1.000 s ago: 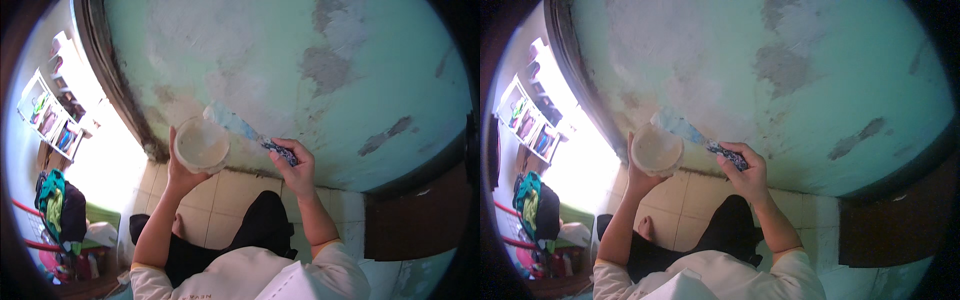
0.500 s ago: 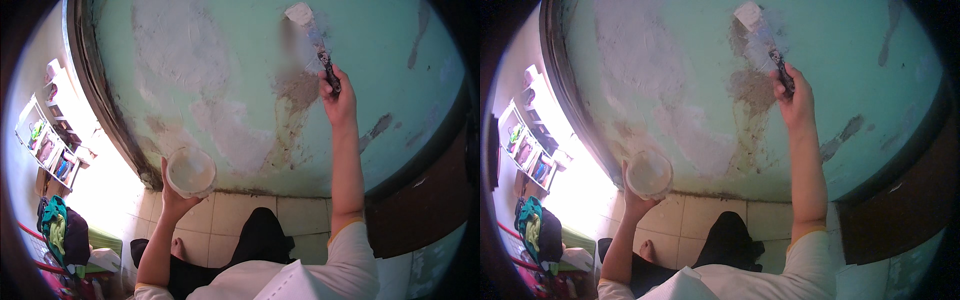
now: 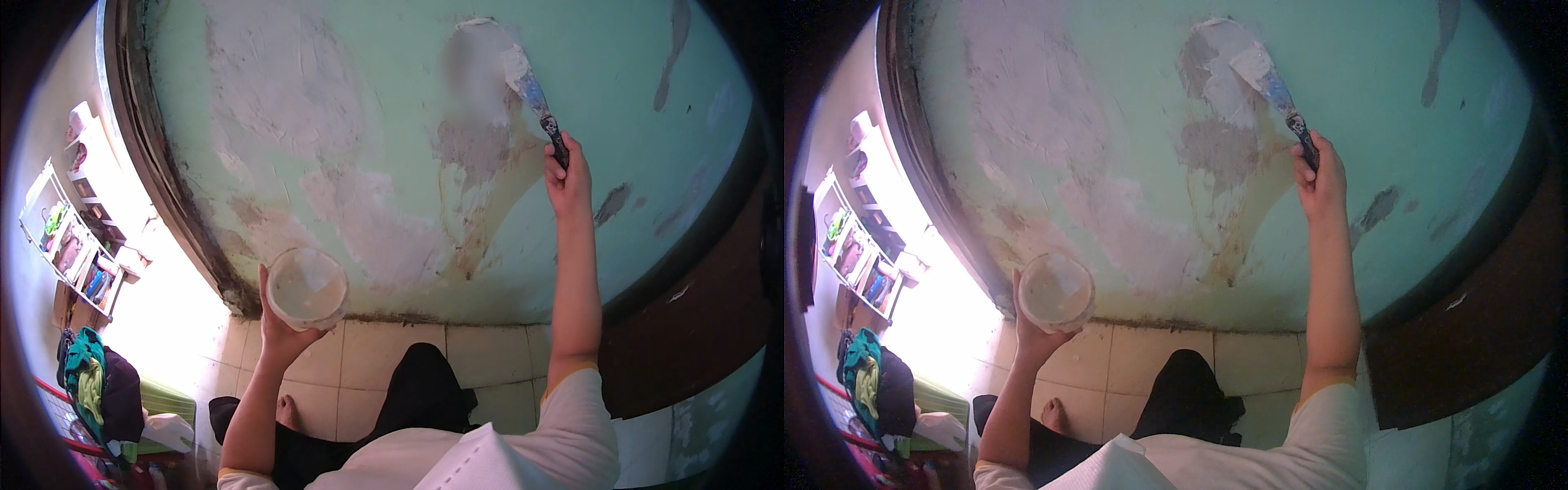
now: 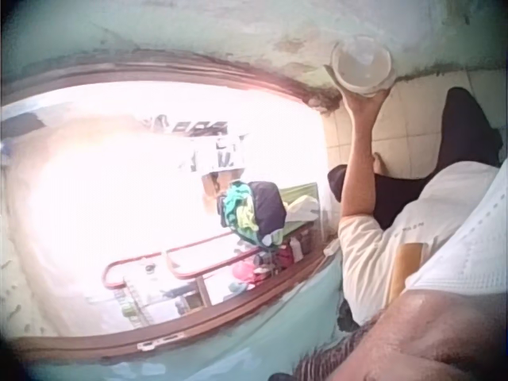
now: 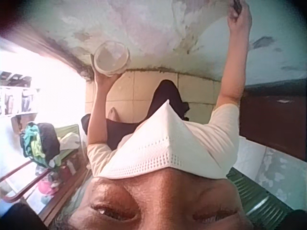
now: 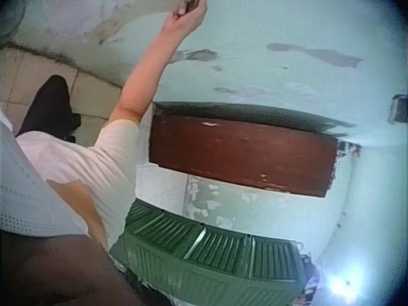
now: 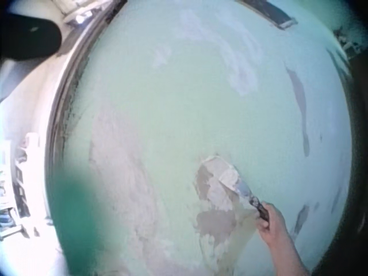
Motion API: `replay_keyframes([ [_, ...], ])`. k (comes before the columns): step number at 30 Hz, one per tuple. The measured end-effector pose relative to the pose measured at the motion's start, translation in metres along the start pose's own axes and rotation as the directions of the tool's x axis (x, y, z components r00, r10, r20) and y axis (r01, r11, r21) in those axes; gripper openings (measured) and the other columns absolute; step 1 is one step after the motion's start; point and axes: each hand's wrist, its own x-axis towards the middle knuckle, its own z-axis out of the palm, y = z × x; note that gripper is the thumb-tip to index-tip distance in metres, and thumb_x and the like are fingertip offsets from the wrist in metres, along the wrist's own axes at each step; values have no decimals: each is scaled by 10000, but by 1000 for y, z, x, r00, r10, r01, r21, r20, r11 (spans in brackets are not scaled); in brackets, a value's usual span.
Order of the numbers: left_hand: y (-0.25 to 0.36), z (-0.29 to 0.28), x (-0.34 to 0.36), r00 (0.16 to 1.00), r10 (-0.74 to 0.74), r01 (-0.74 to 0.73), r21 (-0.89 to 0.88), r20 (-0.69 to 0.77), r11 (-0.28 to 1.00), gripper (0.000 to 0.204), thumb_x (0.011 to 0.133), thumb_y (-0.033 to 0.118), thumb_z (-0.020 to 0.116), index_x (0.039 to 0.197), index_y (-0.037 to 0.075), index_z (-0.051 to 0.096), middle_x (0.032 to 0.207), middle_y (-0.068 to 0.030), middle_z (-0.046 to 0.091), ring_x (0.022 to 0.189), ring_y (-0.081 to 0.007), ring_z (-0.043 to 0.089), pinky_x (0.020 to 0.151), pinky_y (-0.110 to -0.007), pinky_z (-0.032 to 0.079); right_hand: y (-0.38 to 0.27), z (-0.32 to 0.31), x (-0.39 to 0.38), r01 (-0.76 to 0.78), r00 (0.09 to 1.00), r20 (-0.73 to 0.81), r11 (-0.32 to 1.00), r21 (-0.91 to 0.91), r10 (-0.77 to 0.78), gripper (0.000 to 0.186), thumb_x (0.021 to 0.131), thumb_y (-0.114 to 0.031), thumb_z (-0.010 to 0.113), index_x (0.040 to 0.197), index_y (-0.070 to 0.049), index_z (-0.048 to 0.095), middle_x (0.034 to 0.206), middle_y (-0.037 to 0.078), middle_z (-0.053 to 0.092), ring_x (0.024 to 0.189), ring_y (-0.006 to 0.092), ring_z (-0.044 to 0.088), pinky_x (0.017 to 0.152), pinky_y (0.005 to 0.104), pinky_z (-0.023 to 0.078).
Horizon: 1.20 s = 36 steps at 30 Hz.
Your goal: The person applies a white filler substance from a container onto a damaged section of a wall using a putty knife, spreading and smoothing the material over the surface.
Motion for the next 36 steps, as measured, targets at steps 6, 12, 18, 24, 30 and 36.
replay_keyframes([
  [6, 7, 3, 0, 999, -35, 35, 6, -2, 999, 1492, 565, 248, 979, 1610, 68, -71, 1487, -179, 476, 1351, -299, 521, 1132, -430, 418, -6, 41, 11, 35, 999, 24, 999, 32, -36, 182, 980, -241, 652, 972, -80, 568, 804, 59, 663, 498, 48, 428, 431, 209, 292],
  [12, -5, 8, -1, 999, -14, 11, 70, 33, 998, 1512, 554, 285, 987, 1607, 61, -75, 1474, -194, 486, 1342, -313, 529, 1122, -436, 426, -6, 70, 21, 41, 999, 28, 999, 32, -42, 166, 977, -223, 653, 977, -79, 570, 818, 58, 660, 498, 54, 424, 432, 207, 293],
  [18, -2, 8, -4, 999, 13, -16, 65, 43, 998, 1509, 552, 309, 984, 1608, 55, -63, 1469, -200, 493, 1337, -322, 534, 1113, -439, 434, 15, 22, 6, 18, 996, -85, 997, 80, -12, 158, 983, -213, 636, 969, -76, 558, 789, 51, 647, 488, 57, 419, 429, 213, 287],
  [24, 10, 1, -4, 996, -40, 40, 1, 80, 999, 1513, 552, 211, 990, 1614, 83, -80, 1534, -149, 397, 1403, -281, 443, 1173, -433, 374, 14, -7, -26, 33, 996, -80, 994, 100, -25, 179, 998, -246, 604, 964, -79, 549, 766, 44, 640, 481, 55, 410, 433, 218, 288],
  [30, 3, 0, -5, 998, 0, -2, 46, 57, 999, 1505, 558, 303, 980, 1608, 52, -69, 1472, -192, 492, 1345, -316, 526, 1131, -441, 414, 8, 53, -12, 42, 999, 0, 998, 38, -42, 181, 988, -240, 618, 956, -73, 554, 770, 58, 645, 485, 67, 410, 444, 222, 290],
  [36, 11, -1, -6, 998, 17, -22, 79, 59, 997, 1510, 553, 278, 985, 1609, 57, -71, 1480, -178, 473, 1359, -302, 504, 1147, -438, 398, 14, 79, 6, 51, 997, -58, 998, 35, -49, 181, 966, -207, 657, 987, -55, 561, 776, 72, 648, 486, 75, 416, 447, 225, 308],
])
